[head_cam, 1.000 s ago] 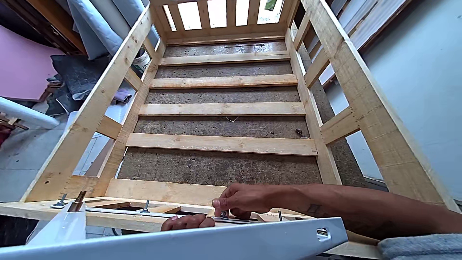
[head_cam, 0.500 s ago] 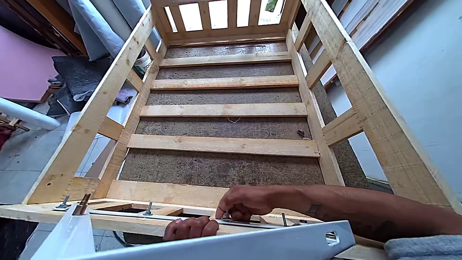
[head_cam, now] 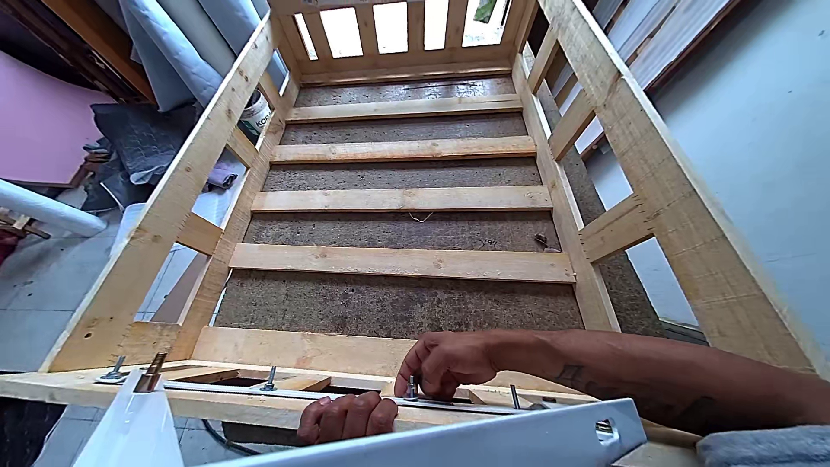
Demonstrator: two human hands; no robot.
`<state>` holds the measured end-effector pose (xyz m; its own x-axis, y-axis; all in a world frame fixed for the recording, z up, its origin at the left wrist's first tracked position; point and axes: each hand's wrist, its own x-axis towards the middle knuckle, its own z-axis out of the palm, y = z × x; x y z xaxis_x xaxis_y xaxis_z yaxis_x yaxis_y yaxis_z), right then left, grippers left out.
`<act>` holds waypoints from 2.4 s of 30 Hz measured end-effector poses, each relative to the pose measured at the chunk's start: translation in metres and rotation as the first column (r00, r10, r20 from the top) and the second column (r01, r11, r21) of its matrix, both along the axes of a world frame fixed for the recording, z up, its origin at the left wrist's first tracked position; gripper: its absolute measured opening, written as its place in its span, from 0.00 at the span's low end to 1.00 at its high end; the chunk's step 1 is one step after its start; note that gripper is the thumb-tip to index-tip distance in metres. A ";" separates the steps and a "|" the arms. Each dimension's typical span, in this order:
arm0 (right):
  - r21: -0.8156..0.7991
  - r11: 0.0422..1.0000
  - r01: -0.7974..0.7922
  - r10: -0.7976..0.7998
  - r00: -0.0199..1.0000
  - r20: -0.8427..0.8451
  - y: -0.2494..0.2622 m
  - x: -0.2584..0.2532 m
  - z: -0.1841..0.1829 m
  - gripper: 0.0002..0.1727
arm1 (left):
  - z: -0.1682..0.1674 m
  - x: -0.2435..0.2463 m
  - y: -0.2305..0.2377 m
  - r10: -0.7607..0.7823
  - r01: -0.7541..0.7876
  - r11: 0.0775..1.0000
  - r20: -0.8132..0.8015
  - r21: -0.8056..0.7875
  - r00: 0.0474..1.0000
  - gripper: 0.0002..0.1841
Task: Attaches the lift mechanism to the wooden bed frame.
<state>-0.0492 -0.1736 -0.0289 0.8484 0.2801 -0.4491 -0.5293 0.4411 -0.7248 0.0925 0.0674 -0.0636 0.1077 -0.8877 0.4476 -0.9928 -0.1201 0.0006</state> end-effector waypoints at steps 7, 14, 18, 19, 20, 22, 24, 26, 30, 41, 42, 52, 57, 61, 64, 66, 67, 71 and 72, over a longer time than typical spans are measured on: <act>0.002 1.000 -0.005 0.005 1.000 -0.014 0.000 0.001 0.006 0.15 | 0.010 0.000 -0.011 0.009 -0.008 1.000 0.032 -0.029 0.999 0.10; 0.034 0.999 -0.014 0.013 0.999 0.048 -0.003 0.001 0.003 0.12 | 0.011 -0.001 -0.011 0.010 -0.008 0.998 0.029 -0.069 1.000 0.12; -0.064 0.997 -0.050 0.045 0.996 -0.083 -0.001 0.010 0.010 0.24 | 0.008 -0.001 -0.012 -0.008 0.008 0.996 -0.004 -0.090 1.000 0.13; -0.111 0.992 -0.063 0.053 0.995 -0.086 0.002 0.013 0.013 0.25 | 0.010 -0.001 -0.013 -0.012 0.010 0.996 -0.021 -0.092 1.000 0.12; -0.119 0.990 -0.077 0.071 0.996 -0.051 0.000 0.014 0.013 0.19 | 0.010 -0.001 -0.012 -0.017 0.016 0.996 -0.011 -0.088 1.000 0.12; -0.019 0.996 -0.089 0.090 0.996 0.012 -0.009 0.009 0.010 0.12 | 0.014 -0.001 -0.012 0.003 -0.002 0.998 0.009 -0.061 1.000 0.12; 0.052 0.993 -0.109 0.109 0.994 0.017 -0.016 0.008 0.006 0.18 | 0.015 -0.003 -0.013 0.017 -0.015 0.997 0.028 -0.081 0.999 0.12; -0.020 0.994 -0.104 0.104 0.995 -0.012 -0.009 0.013 0.004 0.20 | 0.013 -0.003 -0.014 0.006 -0.002 0.992 0.034 -0.124 0.999 0.12; -0.049 0.990 -0.134 0.136 0.990 0.023 -0.010 0.013 0.012 0.11 | 0.013 -0.004 -0.010 0.003 -0.001 0.993 0.015 -0.115 1.000 0.15; 0.025 0.985 -0.172 0.172 0.985 0.010 -0.020 0.015 0.009 0.18 | 0.014 -0.003 -0.012 0.007 -0.006 0.992 0.013 -0.124 1.000 0.14; -0.030 0.985 -0.170 0.168 0.984 -0.059 -0.015 0.019 0.016 0.19 | 0.016 -0.004 -0.013 0.000 0.002 0.991 0.013 -0.132 1.000 0.14; -0.174 0.968 -0.179 0.169 0.983 -0.069 -0.008 0.026 0.026 0.27 | -0.001 -0.006 -0.002 0.038 -0.032 0.996 -0.075 0.079 0.996 0.14; 0.008 0.982 -0.186 0.186 0.982 0.035 -0.025 0.015 0.016 0.19 | 0.035 -0.020 -0.015 0.024 -0.030 0.999 -0.276 -0.018 0.961 0.15; -0.188 0.965 -0.183 0.161 0.979 -0.124 -0.007 0.029 0.033 0.26 | 0.052 -0.031 -0.017 0.045 -0.054 0.998 -0.189 -0.042 0.981 0.17; -0.111 0.978 -0.176 0.181 0.983 0.033 -0.018 0.019 0.018 0.15 | 0.059 -0.033 -0.021 0.031 -0.041 0.992 -0.082 -0.118 0.996 0.20; 0.022 0.986 -0.167 0.165 0.984 0.060 -0.025 0.014 0.003 0.20 | 0.058 -0.031 -0.021 0.033 -0.039 0.991 -0.049 -0.128 0.998 0.24; 0.025 0.989 -0.144 0.144 0.989 -0.015 -0.022 0.016 0.004 0.18 | 0.058 -0.031 -0.020 0.034 -0.039 0.993 -0.047 -0.108 0.998 0.24; -0.230 0.953 -0.199 0.162 0.972 -0.167 0.001 0.033 0.023 0.21 | 0.016 -0.010 -0.033 -0.105 0.115 0.898 0.047 -0.425 0.993 0.24; -0.254 0.943 -0.213 0.182 0.973 -0.142 0.001 0.033 0.022 0.14 | 0.034 -0.016 -0.023 -0.036 0.036 0.970 0.008 -0.241 0.999 0.25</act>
<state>-0.0158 -0.1730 -0.0068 0.7265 0.2939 -0.6211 -0.6725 0.1187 -0.7305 0.0765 0.0441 -0.0300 0.0757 -0.7566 0.6495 -0.9965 -0.0811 0.0217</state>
